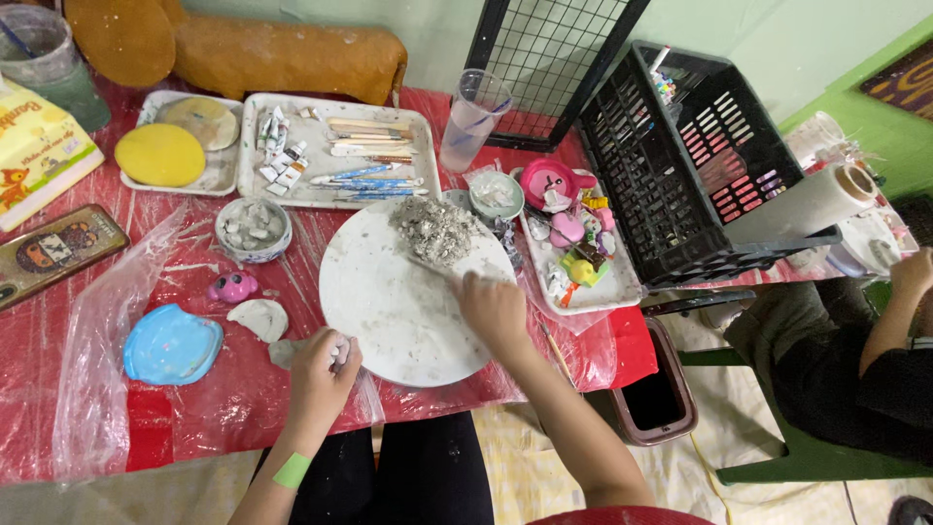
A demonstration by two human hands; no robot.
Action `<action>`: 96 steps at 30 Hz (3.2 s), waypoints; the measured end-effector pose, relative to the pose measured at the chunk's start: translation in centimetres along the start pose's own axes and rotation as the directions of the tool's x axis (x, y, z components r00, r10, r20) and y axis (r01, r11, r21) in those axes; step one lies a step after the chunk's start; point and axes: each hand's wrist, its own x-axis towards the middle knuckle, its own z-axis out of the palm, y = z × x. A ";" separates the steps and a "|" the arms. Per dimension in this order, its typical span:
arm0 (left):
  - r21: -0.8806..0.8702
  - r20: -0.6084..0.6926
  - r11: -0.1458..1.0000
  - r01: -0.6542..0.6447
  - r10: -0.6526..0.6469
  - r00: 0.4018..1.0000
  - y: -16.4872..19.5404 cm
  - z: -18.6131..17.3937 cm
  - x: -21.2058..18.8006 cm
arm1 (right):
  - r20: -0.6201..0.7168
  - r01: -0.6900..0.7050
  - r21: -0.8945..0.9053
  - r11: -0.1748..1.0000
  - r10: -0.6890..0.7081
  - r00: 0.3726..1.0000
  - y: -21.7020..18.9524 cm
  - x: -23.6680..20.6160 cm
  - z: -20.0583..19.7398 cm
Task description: The person breaks apart lumps of dried gray clay on a white plate and gathers the pieces into a pile. They then use scissors to cut the clay pieces into smaller fragments, adding them to the pile on the plate.
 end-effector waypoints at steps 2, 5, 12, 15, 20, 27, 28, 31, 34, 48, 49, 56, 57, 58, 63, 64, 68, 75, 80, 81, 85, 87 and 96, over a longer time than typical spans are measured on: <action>0.004 -0.017 1.000 0.002 -0.002 1.000 -0.2 0.1 0.0 | -0.061 -0.016 0.060 0.998 0.019 0.998 0.5 1.0 0.7; -0.009 -0.009 1.000 0.016 -0.016 1.000 -0.6 0.0 0.0 | -0.105 -0.003 0.114 0.994 0.015 0.994 0.7 0.7 0.5; -0.018 0.004 1.000 0.018 -0.018 1.000 -0.7 0.0 -0.1 | -0.079 0.032 0.269 0.963 -0.011 0.997 2.4 -5.1 -2.3; -0.036 0.018 0.999 0.009 -0.008 1.000 -0.7 -0.1 0.0 | -0.004 0.046 0.363 0.931 -0.048 0.999 3.3 -3.7 -1.4; -0.026 0.008 1.000 -0.014 0.015 1.000 -0.9 -0.2 0.4 | -0.106 -0.031 0.389 0.921 0.078 0.991 4.1 0.1 0.9; -0.030 0.025 1.000 0.003 -0.002 1.000 -1.4 -0.6 0.5 | 0.315 -0.318 0.397 0.861 0.198 0.928 7.1 0.5 1.4; -0.033 0.018 0.999 -0.008 0.009 1.000 -1.5 -0.7 0.5 | 0.324 -0.350 0.457 0.818 0.214 0.922 8.0 -0.1 1.1; 0.025 0.004 0.998 0.049 -0.049 0.999 -1.4 -0.6 0.5 | 0.296 -0.374 0.596 0.711 0.239 0.925 10.8 -2.1 0.2; -0.043 -0.025 0.980 0.194 -0.196 0.980 -0.6 -0.3 -0.6 | 0.260 -0.379 0.598 0.706 0.276 0.925 11.1 -3.1 0.6; 0.053 0.264 0.990 -0.132 0.113 0.958 3.8 3.4 4.8 | -0.155 -0.002 0.815 0.580 0.220 0.963 -0.7 -6.5 -1.6; 0.109 0.274 0.973 -0.202 0.166 0.947 3.6 3.6 5.4 | -0.192 0.012 0.788 0.616 0.227 0.955 0.3 -6.2 -1.4; 0.319 0.400 0.908 -0.273 0.132 0.907 2.8 3.5 6.8 | -0.102 -0.482 0.334 0.810 0.540 0.836 16.2 -1.3 5.1; 0.311 0.373 0.912 -0.268 0.143 0.917 2.7 3.4 6.8 | -0.024 -0.507 0.243 0.827 0.528 0.849 18.0 -0.9 6.4; 0.304 0.344 0.916 -0.263 0.152 0.927 2.6 3.3 6.5 | 0.057 -0.521 0.151 0.840 0.519 0.853 19.4 -0.3 7.9; 0.253 0.292 0.946 -0.205 0.127 0.948 2.4 2.3 5.7 | -0.006 -0.381 -0.142 0.913 0.385 0.923 20.6 0.0 10.8; 0.242 0.266 0.948 -0.208 0.141 0.953 2.5 2.0 5.5 | 0.000 -0.372 -0.168 0.913 0.378 0.926 20.5 -0.2 10.0; 0.240 0.249 0.953 -0.185 0.124 0.960 2.3 1.2 5.1 | -0.207 -0.416 -0.041 0.908 0.400 0.893 18.9 -1.5 3.6; 0.229 0.257 0.937 -0.263 0.203 0.945 2.9 3.6 6.0 | -0.305 -0.337 0.198 0.921 0.384 0.871 10.6 -5.0 -7.5; 0.230 0.339 0.862 -0.453 0.366 0.867 5.8 3.7 7.9 | -0.129 -0.071 0.399 0.914 0.133 0.983 4.2 -4.1 -12.9; 0.196 0.372 0.876 -0.440 0.348 0.860 6.3 3.0 8.0 | -0.099 -0.050 0.439 0.897 0.103 0.990 3.4 -3.8 -13.8; 0.138 0.288 0.950 -0.280 0.231 0.929 5.8 -0.3 7.6 | -0.354 -0.034 0.302 0.953 0.145 0.924 2.0 -2.0 -13.8; 0.074 0.121 0.989 -0.130 0.120 0.985 5.2 -0.7 6.6 | -0.431 -0.111 0.409 0.906 0.299 0.851 0.9 -2.1 -12.4; 0.049 -0.036 0.995 -0.085 0.087 0.996 6.0 5.2 0.1 | 0.233 -0.175 0.967 -0.184 0.370 0.899 -9.8 -5.9 -4.0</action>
